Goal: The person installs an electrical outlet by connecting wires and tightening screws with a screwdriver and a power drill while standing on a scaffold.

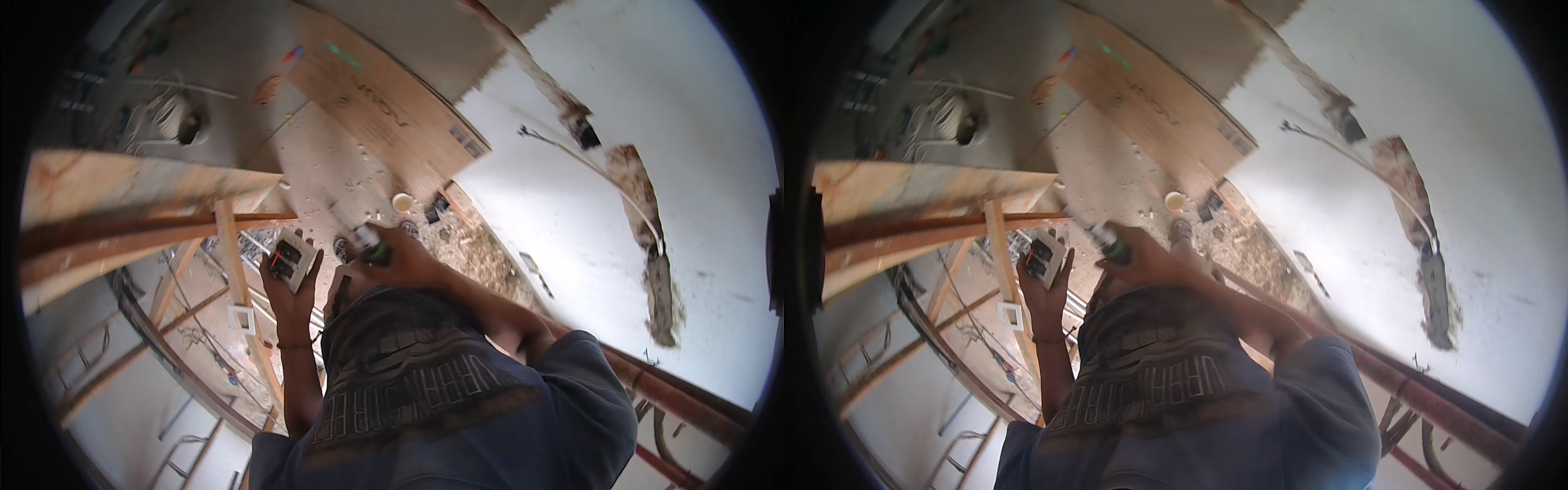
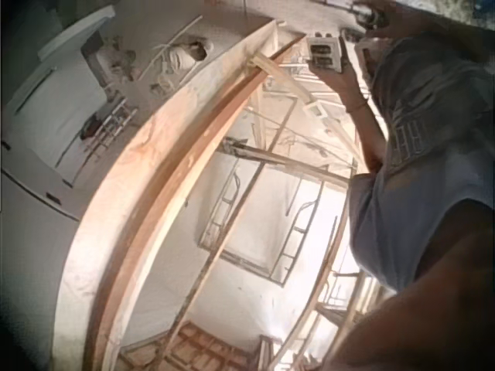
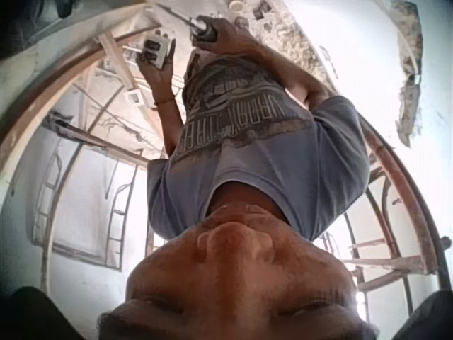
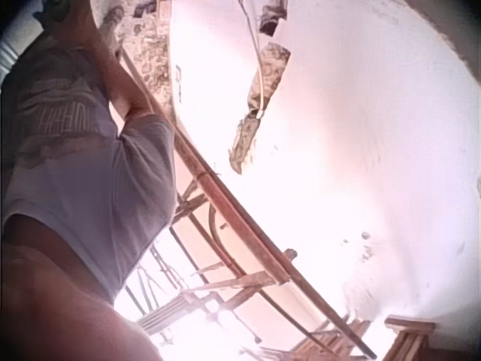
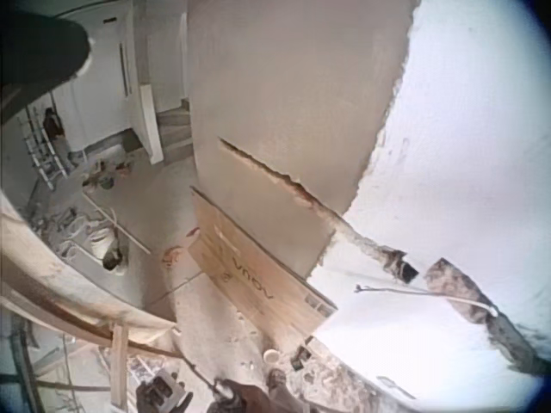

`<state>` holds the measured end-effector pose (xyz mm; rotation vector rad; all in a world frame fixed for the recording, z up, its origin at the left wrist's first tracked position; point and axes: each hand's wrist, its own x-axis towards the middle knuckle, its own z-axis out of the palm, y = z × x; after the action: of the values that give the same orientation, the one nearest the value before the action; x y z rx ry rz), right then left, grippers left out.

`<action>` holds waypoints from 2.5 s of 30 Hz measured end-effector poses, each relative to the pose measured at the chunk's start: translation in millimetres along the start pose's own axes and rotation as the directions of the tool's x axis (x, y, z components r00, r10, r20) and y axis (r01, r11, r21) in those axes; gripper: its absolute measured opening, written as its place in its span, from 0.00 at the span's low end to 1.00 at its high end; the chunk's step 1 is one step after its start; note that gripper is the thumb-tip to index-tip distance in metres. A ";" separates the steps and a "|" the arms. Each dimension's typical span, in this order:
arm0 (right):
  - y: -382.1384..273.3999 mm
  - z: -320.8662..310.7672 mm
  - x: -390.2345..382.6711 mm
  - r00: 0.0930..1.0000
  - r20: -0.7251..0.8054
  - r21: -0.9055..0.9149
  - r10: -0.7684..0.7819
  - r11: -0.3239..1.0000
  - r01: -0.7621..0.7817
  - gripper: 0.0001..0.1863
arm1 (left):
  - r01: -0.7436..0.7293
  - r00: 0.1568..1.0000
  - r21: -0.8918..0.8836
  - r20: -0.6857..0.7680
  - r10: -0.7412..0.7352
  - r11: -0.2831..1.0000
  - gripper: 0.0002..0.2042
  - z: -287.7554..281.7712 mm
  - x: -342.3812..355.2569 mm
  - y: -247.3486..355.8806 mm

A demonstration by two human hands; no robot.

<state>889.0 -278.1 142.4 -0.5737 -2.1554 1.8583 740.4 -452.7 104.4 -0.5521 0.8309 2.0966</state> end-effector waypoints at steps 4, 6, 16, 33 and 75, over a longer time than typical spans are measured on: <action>39.1 27.0 -3.2 0.959 0.105 0.106 -0.262 0.962 0.251 0.23 | 0.328 0.944 0.117 -0.007 -0.329 0.937 0.21 -35.1 -0.9 -14.4; 42.0 28.7 -7.6 0.959 0.168 0.057 -0.227 0.974 0.221 0.24 | 0.188 0.969 0.530 0.038 -0.244 0.827 0.19 -50.3 -0.9 -19.3; 52.4 27.4 -20.0 0.990 0.090 0.044 -0.113 0.993 0.109 0.23 | 0.766 0.637 0.070 0.054 -0.769 0.639 0.18 -14.7 -0.3 -10.9; 77.9 75.6 -38.1 0.744 -0.325 0.578 0.583 0.745 -0.332 0.17 | -0.091 0.982 0.948 0.137 -0.133 0.305 0.11 -18.6 -15.5 12.8; 114.7 94.0 -84.9 0.766 -0.314 0.408 0.561 0.808 -0.425 0.26 | -0.156 0.868 0.987 0.121 -0.482 -0.033 0.09 -69.8 21.6 -10.3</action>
<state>940.9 -385.9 20.4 -1.4404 -1.4648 2.0178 743.0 -486.8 39.0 0.6610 1.5939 0.7258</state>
